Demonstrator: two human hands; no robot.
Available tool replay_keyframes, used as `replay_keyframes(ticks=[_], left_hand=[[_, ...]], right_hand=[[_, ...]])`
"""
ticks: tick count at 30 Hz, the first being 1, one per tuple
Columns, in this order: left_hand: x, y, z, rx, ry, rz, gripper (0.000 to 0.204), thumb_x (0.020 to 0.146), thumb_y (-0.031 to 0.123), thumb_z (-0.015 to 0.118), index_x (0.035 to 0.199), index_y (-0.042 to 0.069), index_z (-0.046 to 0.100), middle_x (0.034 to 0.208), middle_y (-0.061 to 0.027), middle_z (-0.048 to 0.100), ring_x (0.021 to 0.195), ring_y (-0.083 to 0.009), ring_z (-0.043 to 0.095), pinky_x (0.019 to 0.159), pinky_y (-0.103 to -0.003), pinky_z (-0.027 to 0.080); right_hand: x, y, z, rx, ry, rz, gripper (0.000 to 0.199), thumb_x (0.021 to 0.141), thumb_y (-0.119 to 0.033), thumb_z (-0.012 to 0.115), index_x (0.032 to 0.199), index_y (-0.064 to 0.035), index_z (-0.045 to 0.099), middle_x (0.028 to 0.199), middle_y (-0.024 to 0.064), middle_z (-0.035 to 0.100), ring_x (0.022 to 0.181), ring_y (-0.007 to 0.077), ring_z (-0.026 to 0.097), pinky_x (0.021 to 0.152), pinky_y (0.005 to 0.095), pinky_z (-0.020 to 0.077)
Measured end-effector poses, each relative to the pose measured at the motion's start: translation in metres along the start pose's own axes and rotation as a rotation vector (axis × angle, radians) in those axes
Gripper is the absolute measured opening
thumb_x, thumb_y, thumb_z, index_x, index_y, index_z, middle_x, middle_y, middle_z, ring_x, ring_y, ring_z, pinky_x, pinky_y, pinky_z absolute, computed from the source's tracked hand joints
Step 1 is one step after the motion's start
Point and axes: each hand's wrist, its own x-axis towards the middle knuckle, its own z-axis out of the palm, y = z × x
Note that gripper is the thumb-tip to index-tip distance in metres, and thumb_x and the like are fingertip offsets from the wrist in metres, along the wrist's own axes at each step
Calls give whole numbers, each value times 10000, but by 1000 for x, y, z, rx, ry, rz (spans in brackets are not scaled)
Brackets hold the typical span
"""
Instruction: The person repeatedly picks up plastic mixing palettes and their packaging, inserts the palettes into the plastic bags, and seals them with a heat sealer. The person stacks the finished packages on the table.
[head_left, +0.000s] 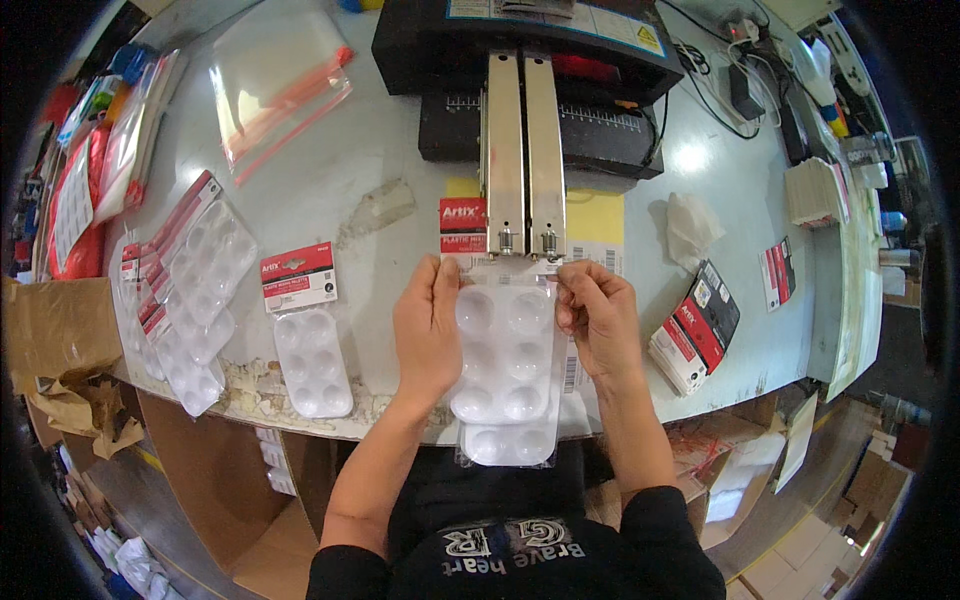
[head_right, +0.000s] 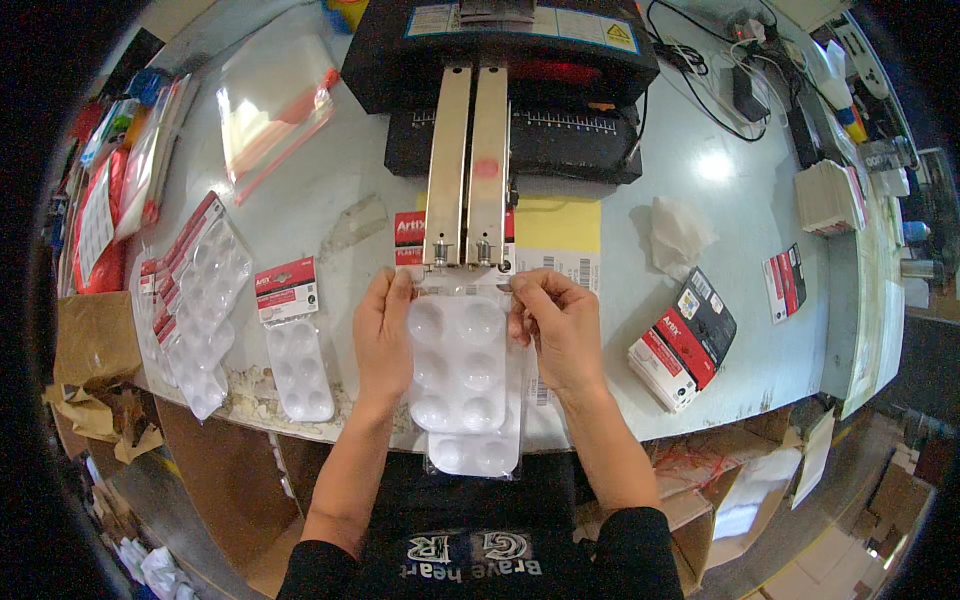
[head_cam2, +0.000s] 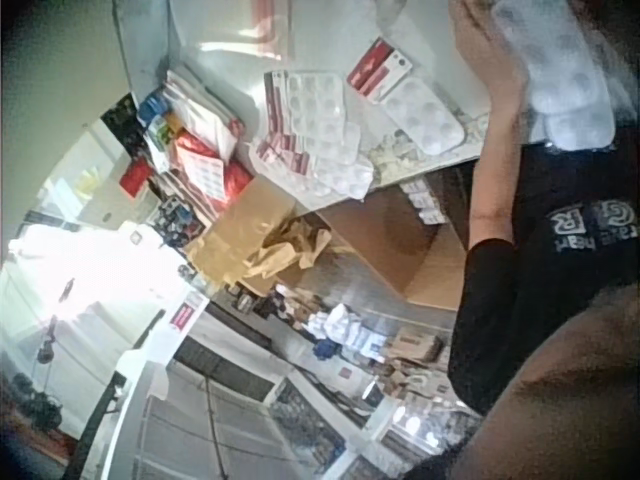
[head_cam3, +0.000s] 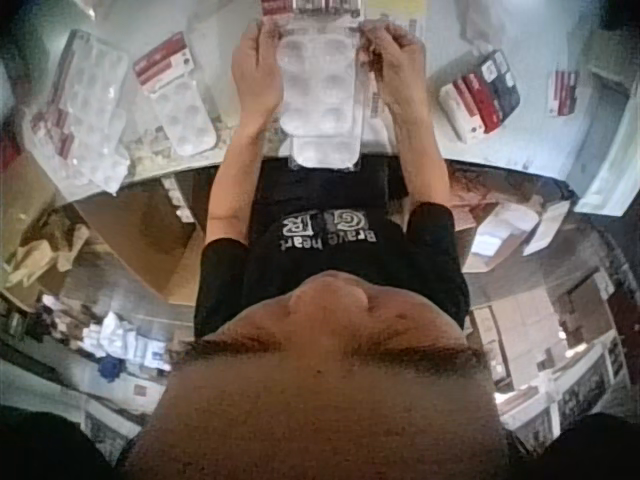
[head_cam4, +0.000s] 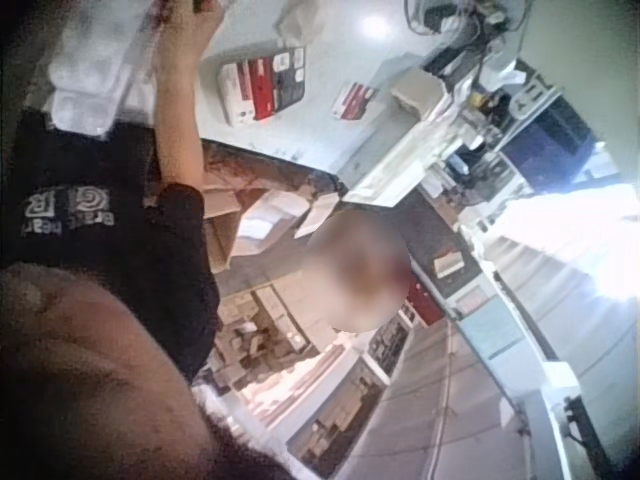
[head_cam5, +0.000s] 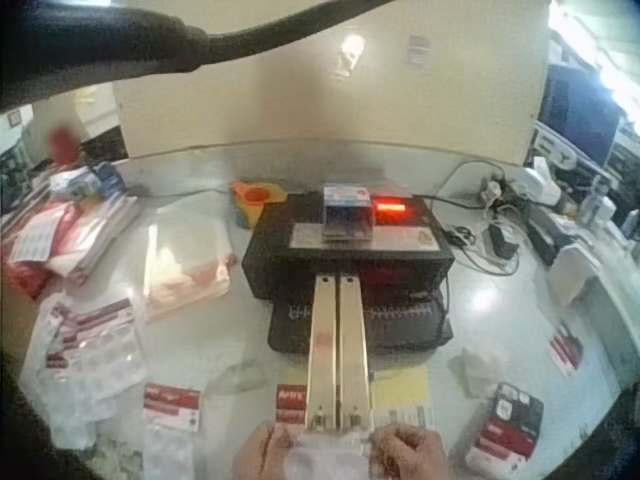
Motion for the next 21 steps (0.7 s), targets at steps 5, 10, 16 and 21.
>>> replay_keyframes(ticks=[5, 10, 16, 21], left_hand=[[6, -28, 6, -81, 36, -33, 304, 993, 219, 432, 782, 1, 451, 661, -54, 459, 642, -107, 394, 619, -261, 393], [6, -15, -21, 278, 50, 157, 260, 982, 213, 443, 988, -18, 561, 759, -121, 556, 731, -218, 514, 729, -344, 430], [-7, 15, -109, 1132, 302, 46, 383, 846, 175, 609, 1188, 21, 531, 1122, -156, 510, 1049, -340, 480, 892, -441, 375], [-47, -21, -26, 548, -31, 204, 195, 815, 158, 651, 914, 13, 569, 989, -149, 503, 971, -317, 499, 841, -397, 399]], right_hand=[[8, 15, -5, -74, 51, 2, 144, 872, -117, 611, 804, 9, 620, 605, 28, 545, 520, 94, 525, 484, 230, 395], [-8, -23, -19, -785, 20, -290, 221, 859, -110, 630, 1038, 19, 642, 834, 84, 669, 747, 159, 631, 691, 256, 486], [-43, -67, -136, -1458, 390, -507, 725, 639, -202, 816, 1271, -8, 518, 1288, 191, 525, 1202, 269, 506, 1009, 387, 394], [-38, -57, -166, -1575, 315, -579, 740, 628, -190, 820, 1269, 15, 513, 1321, 183, 507, 1242, 259, 481, 1001, 383, 389]])
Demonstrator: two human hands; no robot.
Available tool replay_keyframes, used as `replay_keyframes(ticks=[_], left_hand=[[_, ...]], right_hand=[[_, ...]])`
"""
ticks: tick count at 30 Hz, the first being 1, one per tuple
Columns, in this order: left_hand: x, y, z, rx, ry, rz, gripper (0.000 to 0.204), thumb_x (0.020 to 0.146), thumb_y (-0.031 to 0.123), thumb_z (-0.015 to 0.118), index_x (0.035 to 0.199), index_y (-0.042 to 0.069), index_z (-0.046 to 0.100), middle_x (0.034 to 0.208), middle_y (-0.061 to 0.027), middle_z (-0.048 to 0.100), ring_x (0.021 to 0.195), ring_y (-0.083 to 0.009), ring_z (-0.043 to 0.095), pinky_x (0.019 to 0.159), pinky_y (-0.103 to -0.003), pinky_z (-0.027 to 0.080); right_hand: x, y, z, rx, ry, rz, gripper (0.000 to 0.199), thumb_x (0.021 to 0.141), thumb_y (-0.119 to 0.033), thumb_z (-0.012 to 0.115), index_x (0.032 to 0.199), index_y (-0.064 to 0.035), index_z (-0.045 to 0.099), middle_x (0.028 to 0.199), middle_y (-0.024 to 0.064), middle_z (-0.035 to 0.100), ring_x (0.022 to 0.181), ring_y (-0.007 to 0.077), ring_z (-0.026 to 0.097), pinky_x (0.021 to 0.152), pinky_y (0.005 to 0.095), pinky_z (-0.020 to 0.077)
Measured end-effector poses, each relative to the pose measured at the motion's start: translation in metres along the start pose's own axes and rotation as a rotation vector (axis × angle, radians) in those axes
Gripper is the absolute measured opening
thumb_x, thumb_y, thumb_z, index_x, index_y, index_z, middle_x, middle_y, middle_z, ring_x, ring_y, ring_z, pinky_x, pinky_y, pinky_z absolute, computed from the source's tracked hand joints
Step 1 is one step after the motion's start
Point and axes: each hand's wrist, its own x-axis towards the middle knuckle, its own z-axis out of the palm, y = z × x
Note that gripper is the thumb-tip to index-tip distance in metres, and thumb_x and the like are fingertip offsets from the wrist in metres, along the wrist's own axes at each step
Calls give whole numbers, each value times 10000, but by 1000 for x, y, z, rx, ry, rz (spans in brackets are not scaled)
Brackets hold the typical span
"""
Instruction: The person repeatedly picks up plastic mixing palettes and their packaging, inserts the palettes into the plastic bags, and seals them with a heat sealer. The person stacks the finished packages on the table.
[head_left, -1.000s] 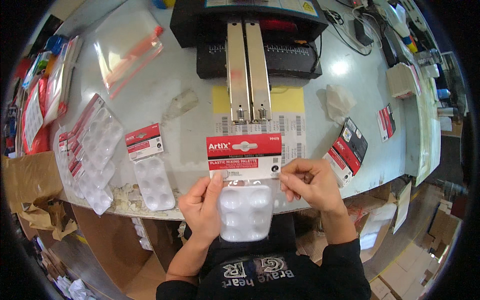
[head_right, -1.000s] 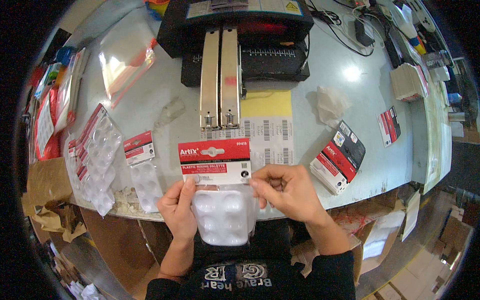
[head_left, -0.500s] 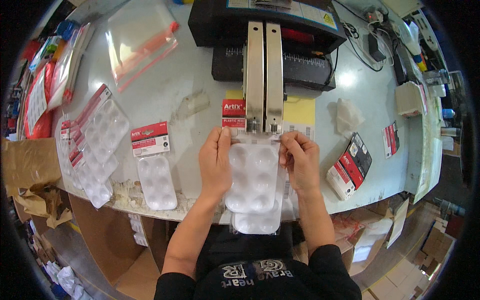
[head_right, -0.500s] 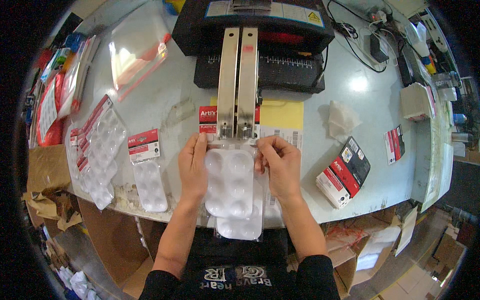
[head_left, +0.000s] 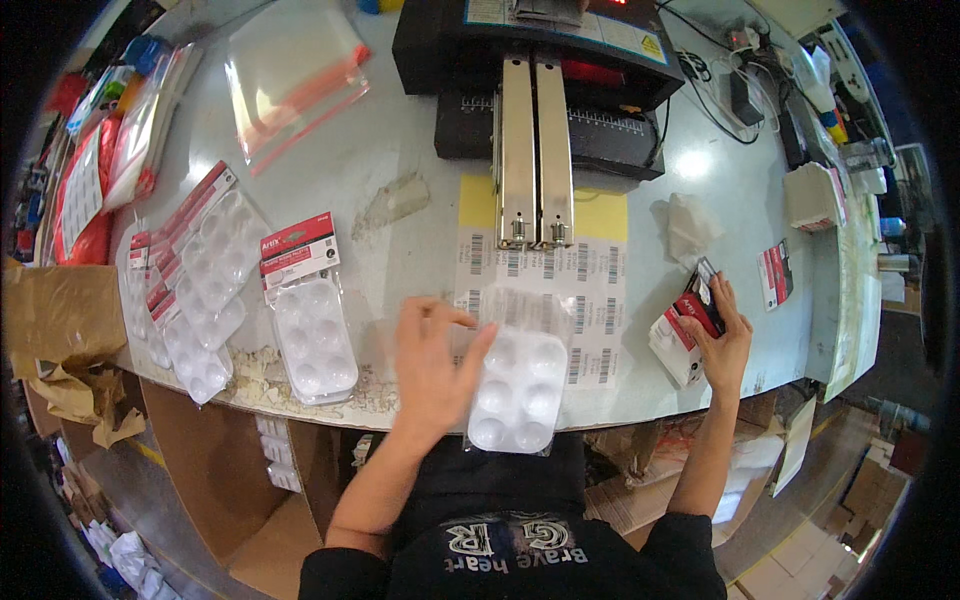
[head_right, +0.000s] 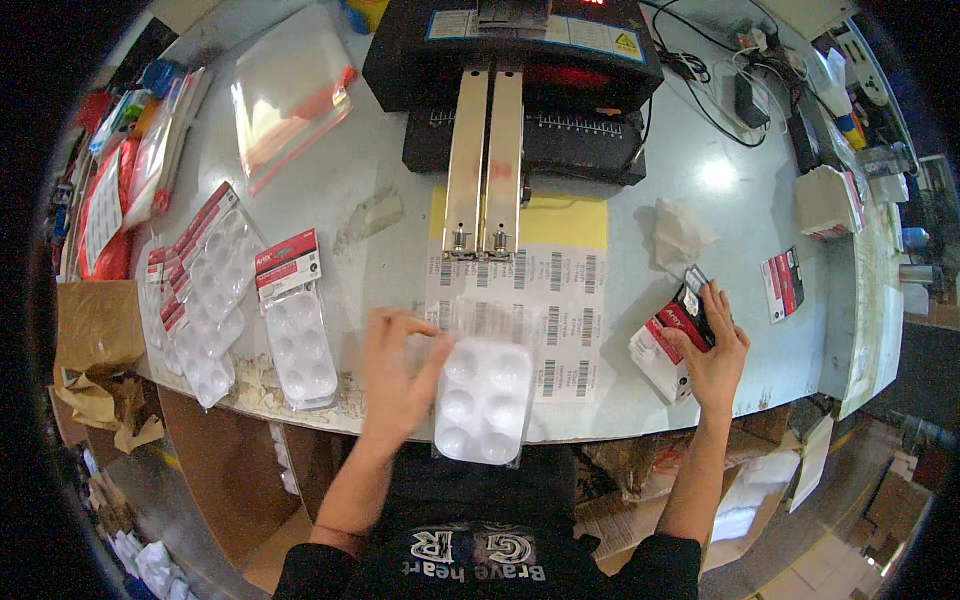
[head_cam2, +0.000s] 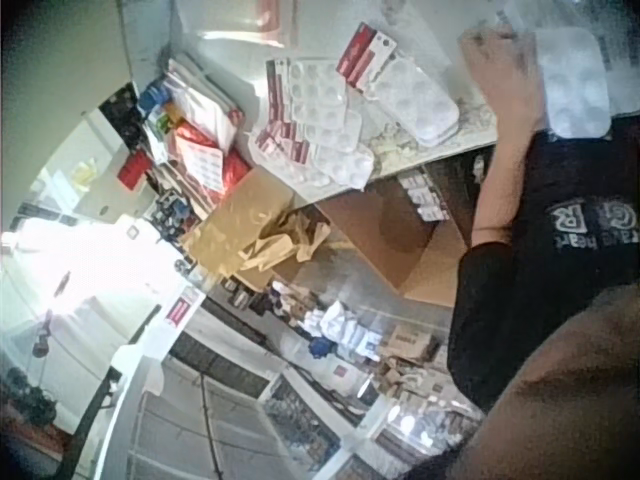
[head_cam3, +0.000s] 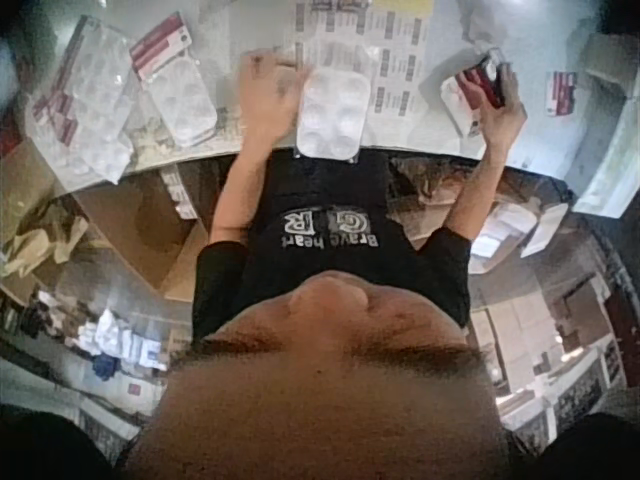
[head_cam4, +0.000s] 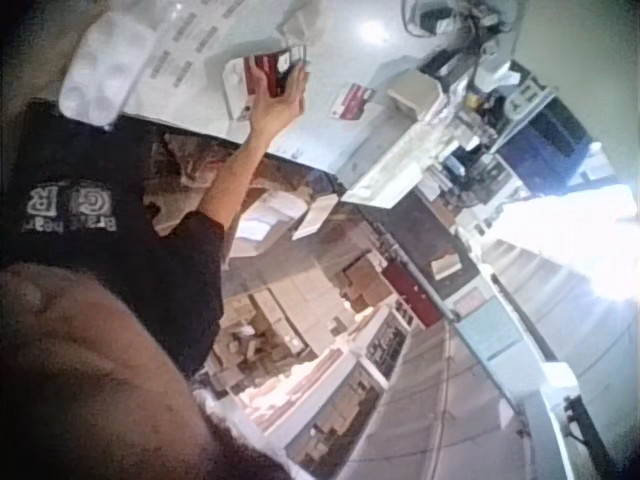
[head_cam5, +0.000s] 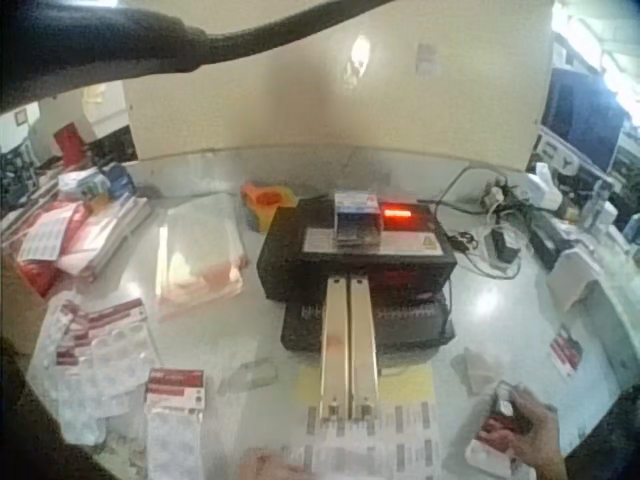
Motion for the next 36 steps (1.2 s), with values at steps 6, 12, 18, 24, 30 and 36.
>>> replay_keyframes(ticks=[6, 12, 18, 24, 30, 36], left_hand=[[-7, 44, 0, -735, -103, -227, 110, 903, 109, 577, 937, 13, 537, 935, -95, 594, 806, -162, 540, 767, -268, 418], [-13, 61, -24, -711, -302, -324, 125, 936, 90, 543, 992, -21, 547, 873, -68, 678, 767, -46, 572, 683, -185, 440], [-13, 54, -23, -741, -334, -274, 139, 951, 83, 512, 985, -48, 543, 918, -135, 690, 852, -109, 613, 763, -219, 471], [-12, 56, -20, -657, -242, -214, 163, 936, 149, 553, 952, -8, 592, 844, -99, 708, 669, -84, 642, 584, -223, 483], [-13, 57, -29, -491, -268, -233, 161, 923, 164, 576, 927, 4, 596, 751, -105, 688, 581, -103, 621, 524, -240, 458], [-11, 65, -31, -494, -281, -174, 143, 913, 159, 589, 916, 16, 595, 697, -103, 664, 552, -131, 610, 515, -252, 451]], right_hand=[[10, -99, -46, 640, -175, 233, 562, 703, -179, 775, 1178, 16, 547, 1093, 184, 646, 986, 275, 636, 828, 363, 481], [39, -177, -15, 605, -482, -238, 399, 765, -114, 714, 1100, 36, 556, 909, 152, 629, 827, 230, 624, 736, 295, 483], [39, -185, -9, 648, -448, -226, 269, 779, -61, 679, 1026, 19, 612, 836, 134, 630, 723, 255, 614, 644, 310, 479], [33, -188, -5, 525, -316, -479, 239, 759, -133, 713, 954, -31, 622, 764, 101, 617, 599, 274, 572, 541, 342, 439], [28, -184, -5, 436, -188, -645, 274, 735, -215, 739, 914, -44, 620, 733, 81, 608, 547, 230, 543, 499, 321, 408], [30, -178, 5, 458, -91, -609, 207, 734, -221, 745, 822, -69, 636, 644, 47, 600, 477, 200, 520, 453, 301, 379]])
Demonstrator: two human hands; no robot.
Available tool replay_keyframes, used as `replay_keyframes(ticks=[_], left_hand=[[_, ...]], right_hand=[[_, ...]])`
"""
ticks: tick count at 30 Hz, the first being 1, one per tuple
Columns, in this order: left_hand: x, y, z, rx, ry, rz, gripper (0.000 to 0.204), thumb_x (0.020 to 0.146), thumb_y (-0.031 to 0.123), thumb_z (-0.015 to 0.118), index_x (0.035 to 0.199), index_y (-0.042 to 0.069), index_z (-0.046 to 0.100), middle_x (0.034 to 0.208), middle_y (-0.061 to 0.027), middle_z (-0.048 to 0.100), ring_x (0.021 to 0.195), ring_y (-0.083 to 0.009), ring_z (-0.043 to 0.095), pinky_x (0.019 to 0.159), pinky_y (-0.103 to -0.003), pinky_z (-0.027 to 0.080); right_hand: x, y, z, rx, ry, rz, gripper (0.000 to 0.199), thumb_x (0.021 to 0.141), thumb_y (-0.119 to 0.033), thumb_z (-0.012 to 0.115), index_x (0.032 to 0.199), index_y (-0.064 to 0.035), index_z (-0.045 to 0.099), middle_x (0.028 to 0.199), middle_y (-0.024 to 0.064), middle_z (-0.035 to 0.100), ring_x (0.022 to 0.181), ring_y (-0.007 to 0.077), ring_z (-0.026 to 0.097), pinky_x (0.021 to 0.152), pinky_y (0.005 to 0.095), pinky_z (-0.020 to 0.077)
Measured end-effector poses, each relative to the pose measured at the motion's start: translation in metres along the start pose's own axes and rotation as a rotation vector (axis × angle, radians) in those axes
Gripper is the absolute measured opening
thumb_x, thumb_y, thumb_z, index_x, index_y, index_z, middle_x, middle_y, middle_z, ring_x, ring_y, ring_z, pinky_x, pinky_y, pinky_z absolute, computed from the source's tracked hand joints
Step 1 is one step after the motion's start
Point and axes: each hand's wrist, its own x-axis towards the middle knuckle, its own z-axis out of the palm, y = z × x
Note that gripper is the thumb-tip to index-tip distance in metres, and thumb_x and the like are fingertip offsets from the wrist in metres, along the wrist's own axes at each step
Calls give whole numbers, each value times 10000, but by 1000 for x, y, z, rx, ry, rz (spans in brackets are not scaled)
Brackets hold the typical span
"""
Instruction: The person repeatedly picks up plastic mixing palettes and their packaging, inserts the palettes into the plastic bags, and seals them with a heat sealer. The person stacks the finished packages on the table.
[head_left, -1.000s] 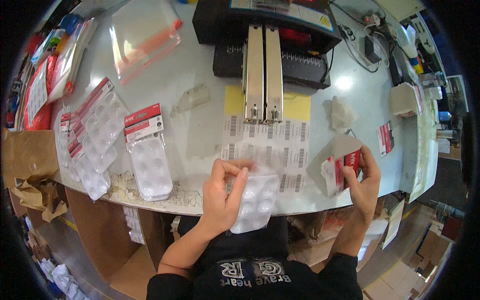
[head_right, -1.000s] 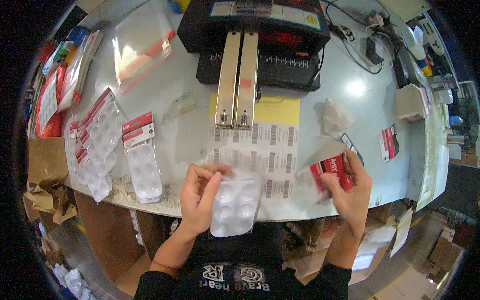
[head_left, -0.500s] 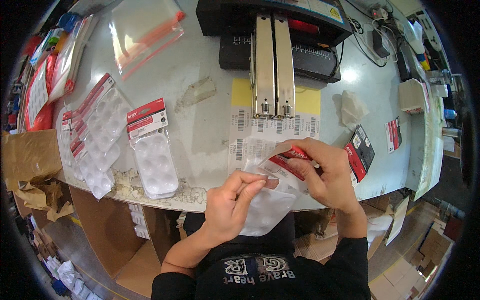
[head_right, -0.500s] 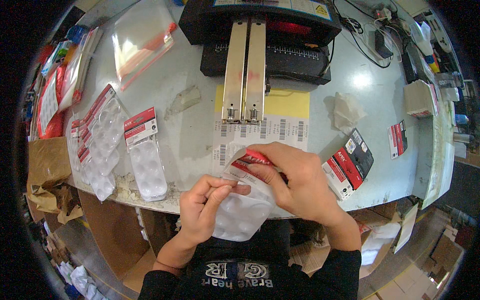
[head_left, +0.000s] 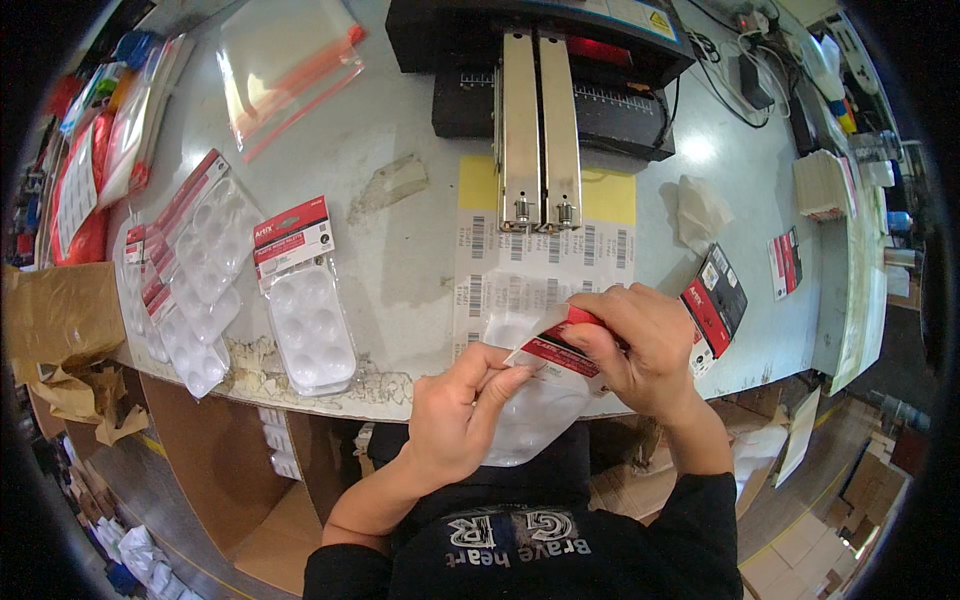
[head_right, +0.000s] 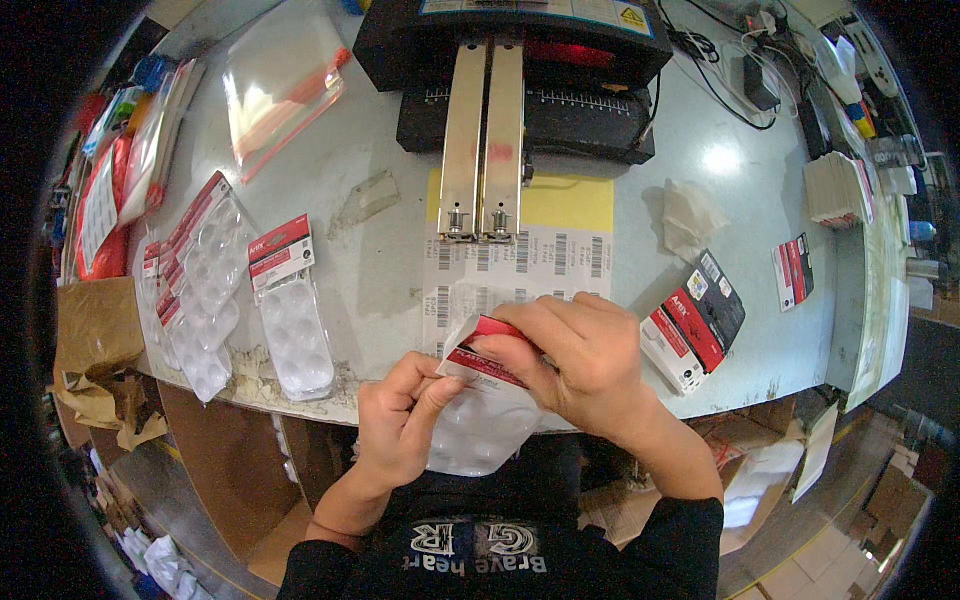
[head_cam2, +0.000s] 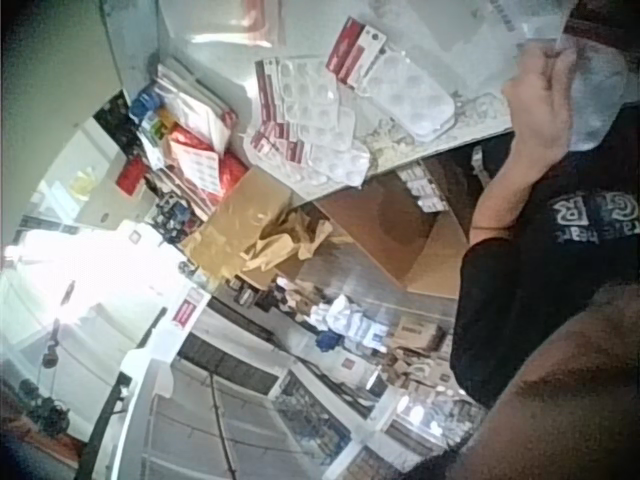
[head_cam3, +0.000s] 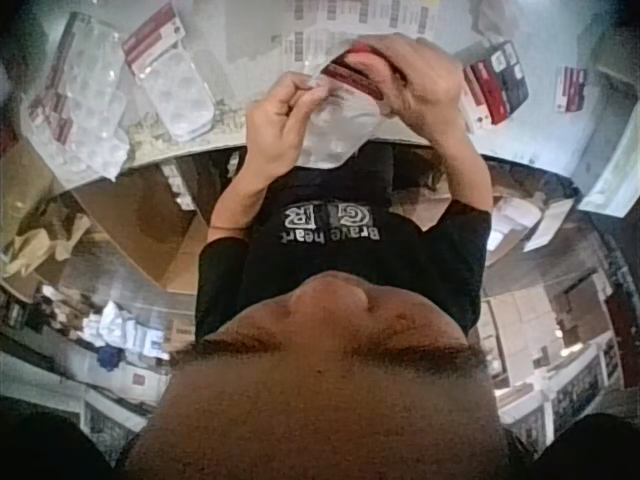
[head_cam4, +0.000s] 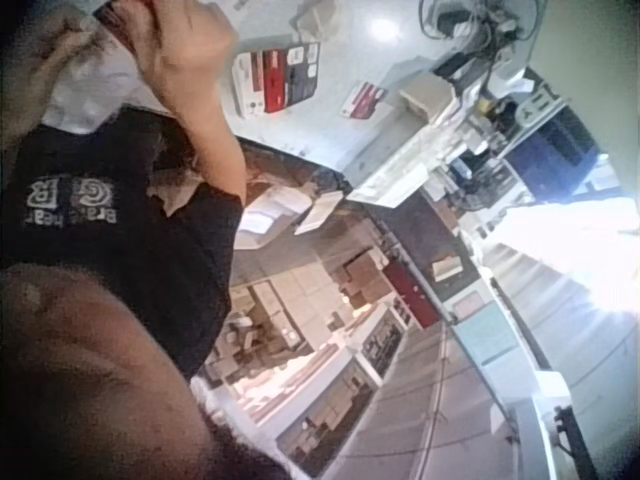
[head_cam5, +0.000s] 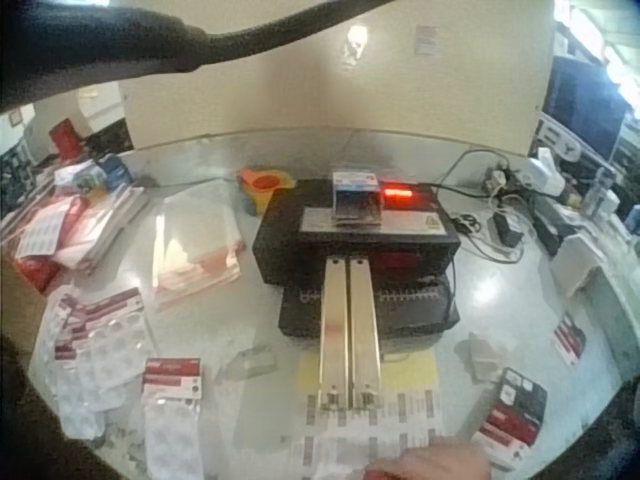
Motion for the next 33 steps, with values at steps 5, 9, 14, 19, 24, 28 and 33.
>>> replay_keyframes(ticks=[5, 9, 14, 19, 24, 28, 33], left_hand=[[0, 0, 1, 36, -33, 29, 136, 913, 158, 590, 929, 23, 600, 678, -104, 654, 550, -152, 618, 512, -257, 450], [-1, -4, 3, 11, -23, 27, 129, 899, 146, 610, 902, 18, 621, 631, -77, 627, 518, -111, 569, 497, -239, 429], [5, -15, 6, -66, 241, 132, 115, 869, 104, 639, 826, 1, 666, 595, 1, 582, 522, -22, 464, 473, -196, 364], [8, -28, 2, -241, 454, 54, 172, 898, 107, 617, 851, -51, 665, 684, 24, 590, 610, -17, 441, 533, -169, 333], [8, -34, 4, -207, 455, 52, 182, 903, 117, 613, 878, -56, 663, 702, 13, 607, 638, -27, 470, 558, -176, 364], [7, -33, 3, -197, 450, 39, 189, 914, 125, 600, 896, -53, 660, 709, 1, 619, 649, -33, 485, 575, -180, 385], [10, -31, 6, -122, 428, 65, 199, 927, 139, 580, 915, -47, 651, 721, -17, 626, 654, -41, 489, 578, -189, 393]], right_hand=[[-2, 5, 2, -6, 21, 7, 175, 723, -183, 756, 803, -75, 644, 597, 35, 587, 452, 182, 532, 426, 293, 386], [1, 9, 0, 50, -30, -31, 135, 769, -189, 718, 788, -77, 645, 606, 51, 596, 470, 202, 557, 445, 297, 424], [4, 13, -11, 342, 24, 419, 174, 865, -188, 639, 830, -18, 657, 675, 79, 646, 503, 152, 588, 505, 265, 467], [-20, 4, -19, 777, -465, 989, 213, 861, -165, 663, 896, 45, 684, 717, 55, 660, 536, 87, 597, 488, 226, 453], [-37, 4, -9, 863, -288, 1036, 208, 879, -152, 642, 952, 39, 677, 720, 79, 650, 531, 72, 587, 413, 188, 375], [-38, 4, -9, 957, -203, 1080, 201, 876, -101, 627, 944, 87, 649, 715, 113, 640, 483, 88, 563, 394, 186, 374], [-35, 4, -7, 936, -133, 1091, 177, 861, -58, 634, 927, 107, 641, 688, 114, 631, 460, 95, 551, 384, 185, 370]])
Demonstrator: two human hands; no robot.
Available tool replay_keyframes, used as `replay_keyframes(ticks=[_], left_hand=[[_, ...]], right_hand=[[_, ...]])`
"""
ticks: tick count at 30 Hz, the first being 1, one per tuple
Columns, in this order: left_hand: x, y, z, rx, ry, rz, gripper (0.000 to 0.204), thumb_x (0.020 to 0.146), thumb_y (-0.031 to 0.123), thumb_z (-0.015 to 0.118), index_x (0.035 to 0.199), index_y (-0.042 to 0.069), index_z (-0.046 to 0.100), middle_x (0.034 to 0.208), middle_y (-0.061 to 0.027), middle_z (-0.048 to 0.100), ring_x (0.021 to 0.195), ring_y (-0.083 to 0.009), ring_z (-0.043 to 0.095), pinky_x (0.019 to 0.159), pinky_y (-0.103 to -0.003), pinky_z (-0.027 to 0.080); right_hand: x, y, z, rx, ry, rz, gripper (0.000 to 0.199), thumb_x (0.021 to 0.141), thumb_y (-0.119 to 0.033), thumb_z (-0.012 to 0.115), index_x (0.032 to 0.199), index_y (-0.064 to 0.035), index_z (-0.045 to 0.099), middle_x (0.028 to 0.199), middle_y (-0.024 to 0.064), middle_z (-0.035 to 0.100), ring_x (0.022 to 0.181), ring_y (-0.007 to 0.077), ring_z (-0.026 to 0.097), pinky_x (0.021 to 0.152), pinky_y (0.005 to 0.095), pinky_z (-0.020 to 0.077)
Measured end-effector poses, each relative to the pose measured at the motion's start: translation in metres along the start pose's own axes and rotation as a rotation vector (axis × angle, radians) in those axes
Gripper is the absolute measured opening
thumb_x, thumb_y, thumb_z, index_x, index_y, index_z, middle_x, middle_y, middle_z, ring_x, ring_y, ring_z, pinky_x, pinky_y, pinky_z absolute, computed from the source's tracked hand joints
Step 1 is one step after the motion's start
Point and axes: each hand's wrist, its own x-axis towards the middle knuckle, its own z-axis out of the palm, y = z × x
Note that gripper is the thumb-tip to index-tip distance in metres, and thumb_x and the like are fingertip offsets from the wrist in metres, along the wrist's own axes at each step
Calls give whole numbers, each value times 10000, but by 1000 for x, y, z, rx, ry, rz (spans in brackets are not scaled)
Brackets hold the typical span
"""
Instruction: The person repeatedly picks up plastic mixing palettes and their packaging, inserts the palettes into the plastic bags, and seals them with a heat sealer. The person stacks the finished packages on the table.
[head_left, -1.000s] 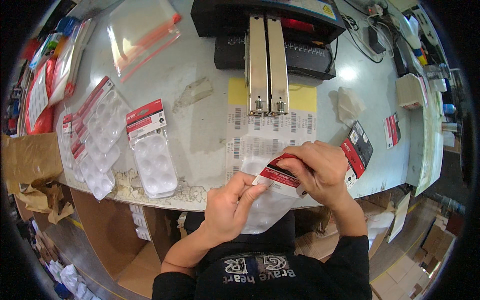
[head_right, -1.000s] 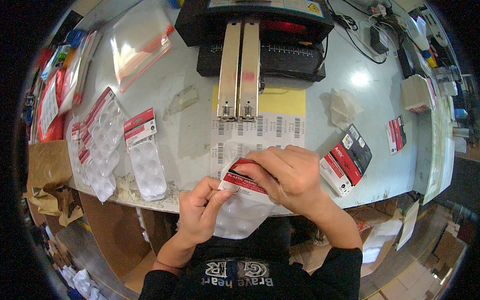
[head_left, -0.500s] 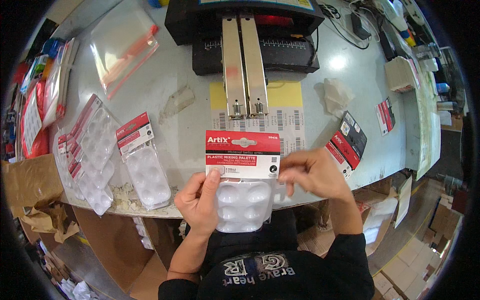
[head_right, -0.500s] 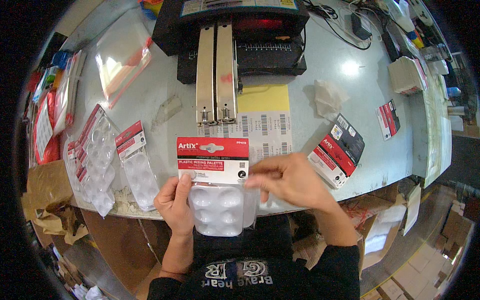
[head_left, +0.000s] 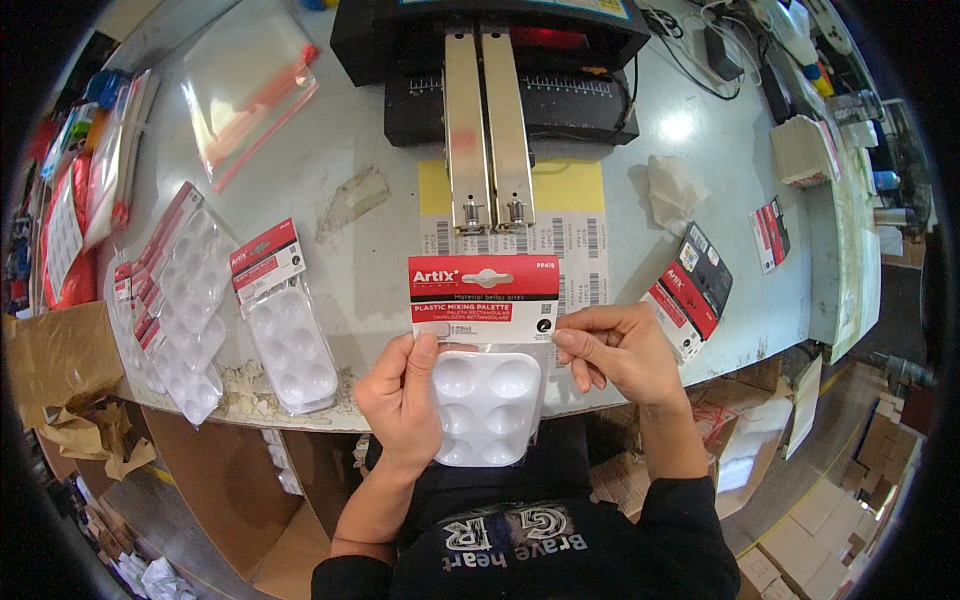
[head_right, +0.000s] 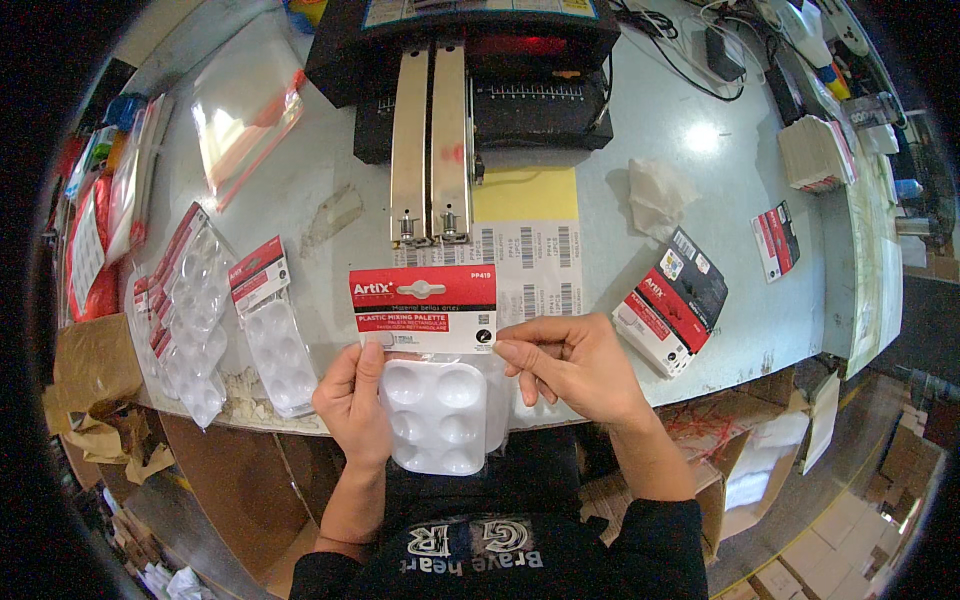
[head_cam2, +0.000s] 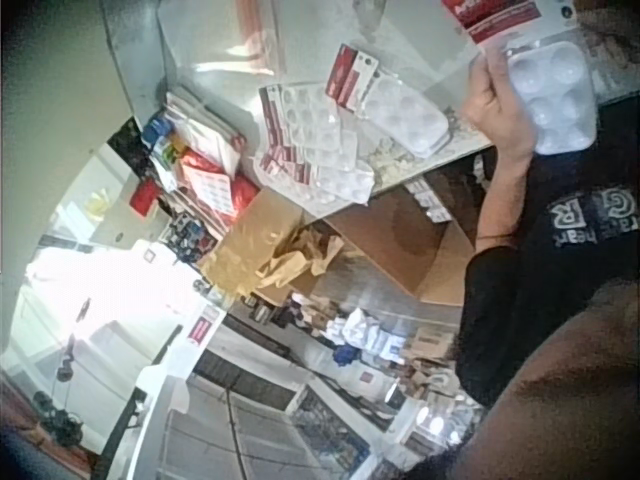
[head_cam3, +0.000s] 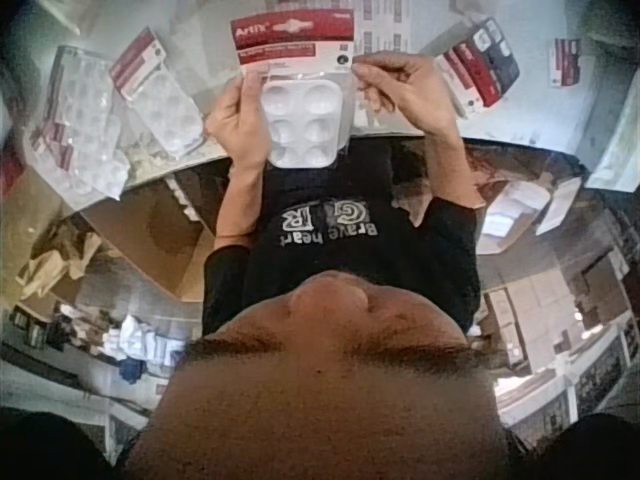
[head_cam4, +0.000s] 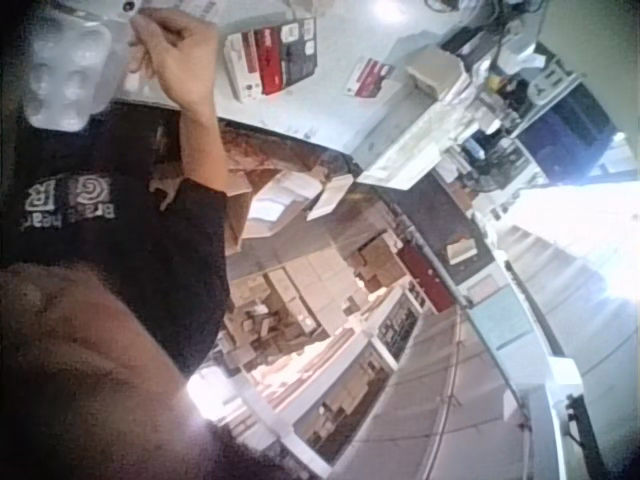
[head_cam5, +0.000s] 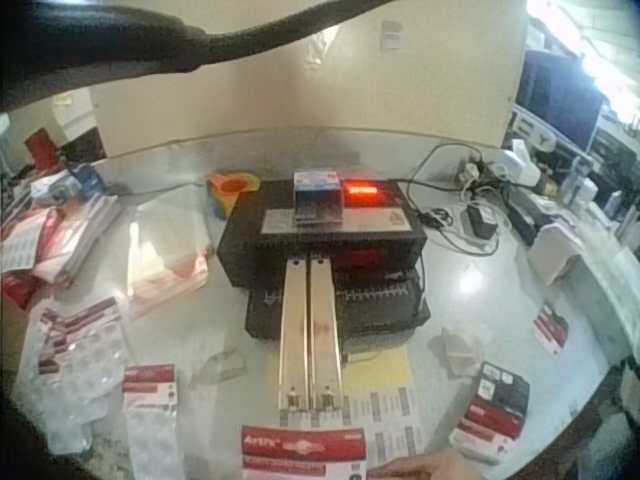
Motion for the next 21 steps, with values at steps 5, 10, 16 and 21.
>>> replay_keyframes(ticks=[5, 10, 16, 21], left_hand=[[-5, 0, -2, 64, -12, 4, 191, 937, 126, 555, 902, -44, 634, 699, -18, 600, 641, -44, 467, 564, -202, 385], [-7, 3, -3, 7, -98, 12, 215, 960, 134, 482, 825, -24, 536, 648, -10, 513, 618, -63, 407, 549, -242, 368], [47, -16, 29, 37, -39, 3, 269, 990, 196, 416, 800, 9, 447, 668, -40, 433, 642, -114, 377, 595, -263, 364], [69, -45, 28, -29, -63, -8, 280, 992, 198, 421, 776, 23, 459, 673, -1, 416, 658, -77, 349, 602, -231, 333]], right_hand=[[-2, 10, 1, 77, 21, -76, 142, 833, -39, 659, 894, 90, 651, 646, 94, 612, 443, 89, 536, 378, 180, 351], [-4, 17, 7, 161, 33, -43, 120, 816, -55, 661, 791, 50, 607, 590, 47, 561, 403, 64, 466, 366, 186, 315], [55, 18, 24, 439, 260, -122, 83, 836, -73, 639, 807, -1, 609, 596, 9, 524, 470, 74, 444, 437, 207, 334], [78, 31, 21, 498, 232, -238, 90, 840, -77, 642, 812, 4, 615, 619, 21, 554, 467, 78, 462, 434, 215, 348]])
